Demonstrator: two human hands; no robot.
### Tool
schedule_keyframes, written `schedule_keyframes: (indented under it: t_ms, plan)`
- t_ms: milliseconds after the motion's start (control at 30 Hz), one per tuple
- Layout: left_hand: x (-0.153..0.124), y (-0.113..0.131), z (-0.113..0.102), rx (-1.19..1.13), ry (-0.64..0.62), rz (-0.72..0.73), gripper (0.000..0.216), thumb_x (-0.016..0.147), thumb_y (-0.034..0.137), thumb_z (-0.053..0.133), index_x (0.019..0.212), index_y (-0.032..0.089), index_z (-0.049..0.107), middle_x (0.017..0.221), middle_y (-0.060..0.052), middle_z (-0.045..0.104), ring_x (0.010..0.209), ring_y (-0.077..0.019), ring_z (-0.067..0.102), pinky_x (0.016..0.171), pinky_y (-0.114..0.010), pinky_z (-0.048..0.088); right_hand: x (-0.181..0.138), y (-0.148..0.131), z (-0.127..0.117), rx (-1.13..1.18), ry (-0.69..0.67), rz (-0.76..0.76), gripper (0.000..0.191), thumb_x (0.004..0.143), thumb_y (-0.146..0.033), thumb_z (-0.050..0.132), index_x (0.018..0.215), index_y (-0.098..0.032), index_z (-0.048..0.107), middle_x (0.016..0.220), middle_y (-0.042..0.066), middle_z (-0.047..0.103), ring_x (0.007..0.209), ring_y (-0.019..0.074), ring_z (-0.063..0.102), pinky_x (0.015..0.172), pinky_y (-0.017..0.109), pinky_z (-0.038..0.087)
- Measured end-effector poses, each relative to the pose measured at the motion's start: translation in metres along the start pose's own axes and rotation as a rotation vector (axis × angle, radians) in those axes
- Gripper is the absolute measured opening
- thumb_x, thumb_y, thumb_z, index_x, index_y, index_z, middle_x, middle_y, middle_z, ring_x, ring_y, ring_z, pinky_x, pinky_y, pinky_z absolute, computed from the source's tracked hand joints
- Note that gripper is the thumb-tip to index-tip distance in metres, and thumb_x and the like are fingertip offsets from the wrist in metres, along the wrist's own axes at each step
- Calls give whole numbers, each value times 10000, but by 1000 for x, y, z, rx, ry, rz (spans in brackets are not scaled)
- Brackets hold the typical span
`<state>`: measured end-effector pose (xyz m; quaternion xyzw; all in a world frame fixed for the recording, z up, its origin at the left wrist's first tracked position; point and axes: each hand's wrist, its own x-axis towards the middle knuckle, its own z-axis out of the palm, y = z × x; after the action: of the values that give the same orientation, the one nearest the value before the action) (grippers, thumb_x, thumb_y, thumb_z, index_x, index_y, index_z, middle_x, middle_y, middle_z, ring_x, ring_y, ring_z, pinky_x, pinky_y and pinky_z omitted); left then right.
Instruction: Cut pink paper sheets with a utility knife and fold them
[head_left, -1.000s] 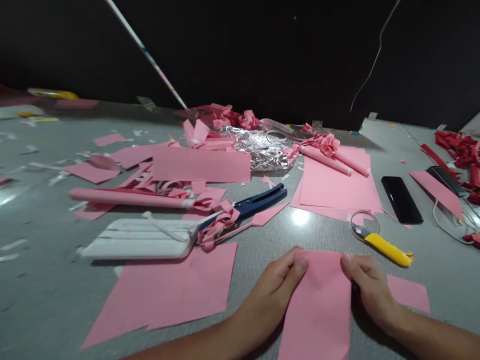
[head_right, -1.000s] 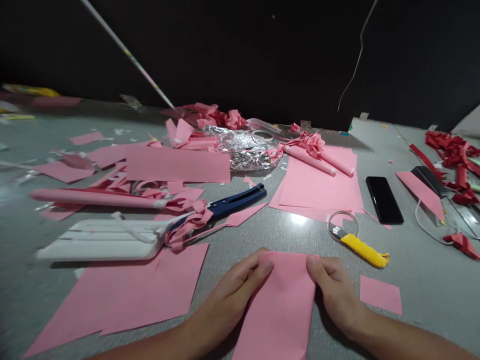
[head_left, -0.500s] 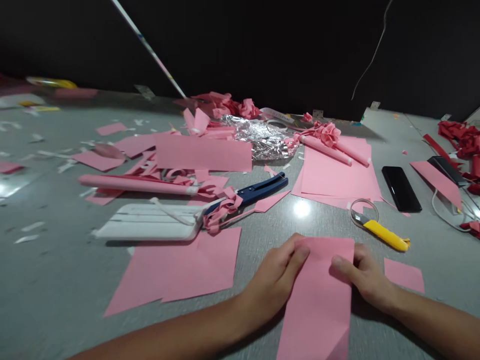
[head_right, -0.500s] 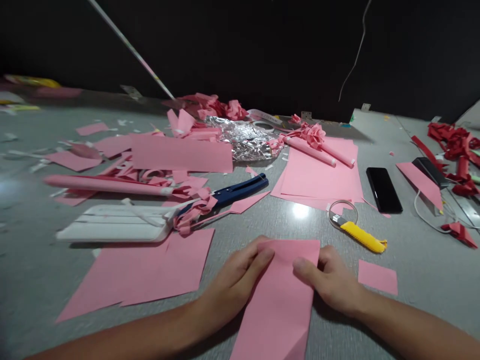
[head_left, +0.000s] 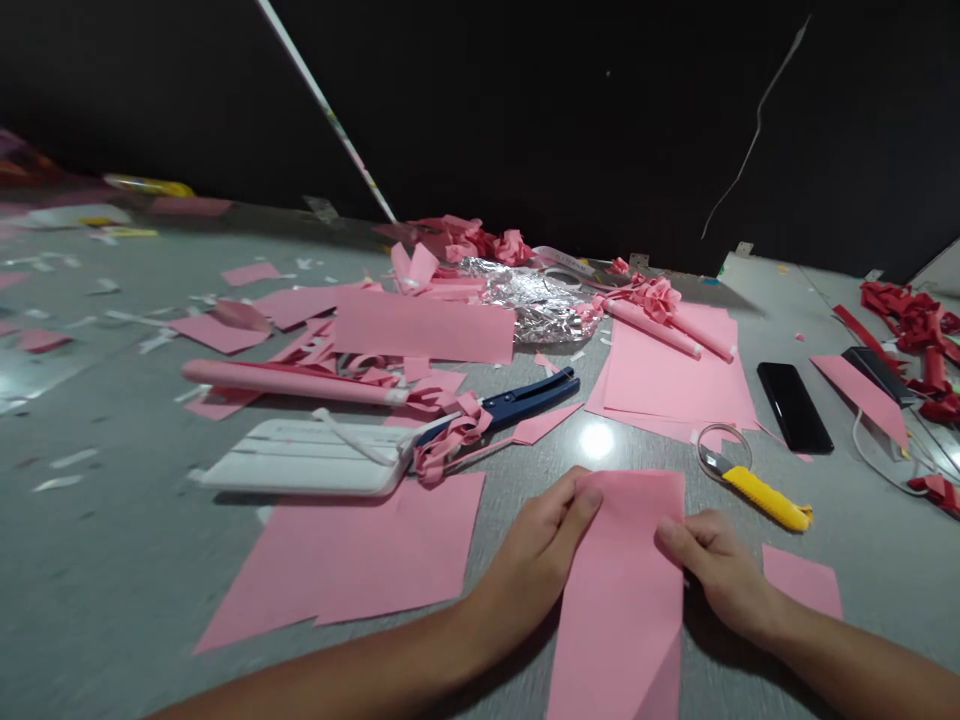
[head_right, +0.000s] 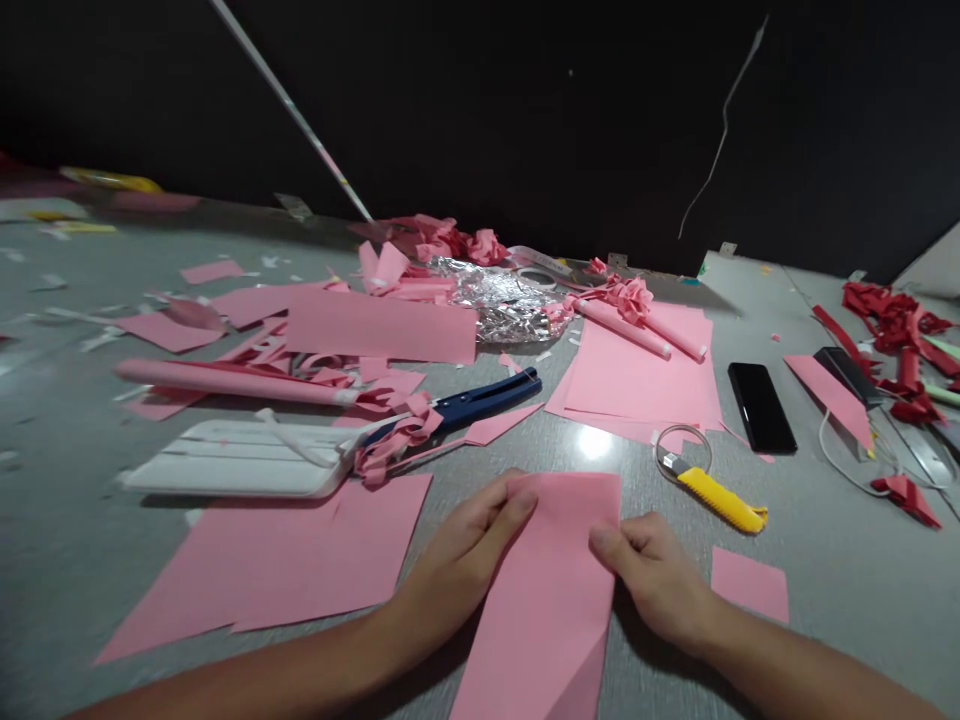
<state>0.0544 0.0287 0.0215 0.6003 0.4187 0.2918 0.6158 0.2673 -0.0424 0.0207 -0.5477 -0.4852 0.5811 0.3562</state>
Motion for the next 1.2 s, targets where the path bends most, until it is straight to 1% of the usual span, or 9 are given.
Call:
schedule_keyframes:
  t_ms: [100,233,333,433,633,800,900,1100,1200]
  plan:
    - [0,0,-1,-57,34,-4,540,1061,726,543,939,215,667,852,-1,623,782,-200,563,693,-300,459,-1,-4,-1,-37,-13,-51,760,952,-895,545,599,-243,377,642,-43,290,617,130,246,576,312,205]
    - [-1,0,0,-197,77,-21,541,1041,743,579,965,214,661,832,13,612,736,-176,537,648,-278,444,-3,-5,-3,-75,-88,-65,715,982,-827,570,614,-233,422,663,-38,302,625,132,256,572,303,223]
    - [-2,-1,1,-264,102,-17,535,1036,739,597,953,213,651,844,13,624,756,-173,556,666,-271,457,-2,-1,-4,-124,-66,-58,724,1002,-818,535,605,-241,353,652,-41,269,610,127,245,559,303,216]
    - [0,-2,1,-271,119,-6,529,1028,734,614,936,214,642,846,17,624,771,-172,563,678,-268,463,-1,3,-4,-136,-45,-73,738,995,-829,539,600,-244,321,640,-47,247,592,119,233,544,300,214]
    - [6,-3,-1,-307,199,-56,567,970,784,649,932,219,613,807,20,634,727,-174,562,634,-266,457,-1,3,-3,-138,-107,-97,697,1001,-802,566,634,-219,461,629,-39,342,597,124,303,547,292,232]
    - [6,-2,-1,-330,242,-50,591,935,794,685,892,207,623,771,28,608,691,-156,541,614,-251,442,-2,4,-4,-187,-46,-64,717,1027,-790,532,607,-239,346,623,-52,253,580,118,250,528,300,208]
    - [6,-3,-1,-324,241,-57,578,937,783,689,910,208,637,791,18,638,709,-168,571,627,-257,461,-2,5,-5,-178,-39,-49,723,1020,-795,545,606,-241,334,626,-53,244,581,118,240,527,303,205]
    - [6,-8,-3,-310,321,-91,570,940,783,692,972,214,671,830,7,671,768,-192,593,663,-271,480,-4,2,-5,-148,-105,-47,696,1000,-800,577,641,-218,449,661,-44,308,613,121,282,540,288,227]
    - [5,-8,-2,-306,368,-55,565,945,778,696,997,215,691,879,-6,701,811,-200,608,687,-275,490,-5,2,-5,-146,-86,-72,674,1022,-766,574,652,-217,450,677,-42,311,620,121,282,543,286,234]
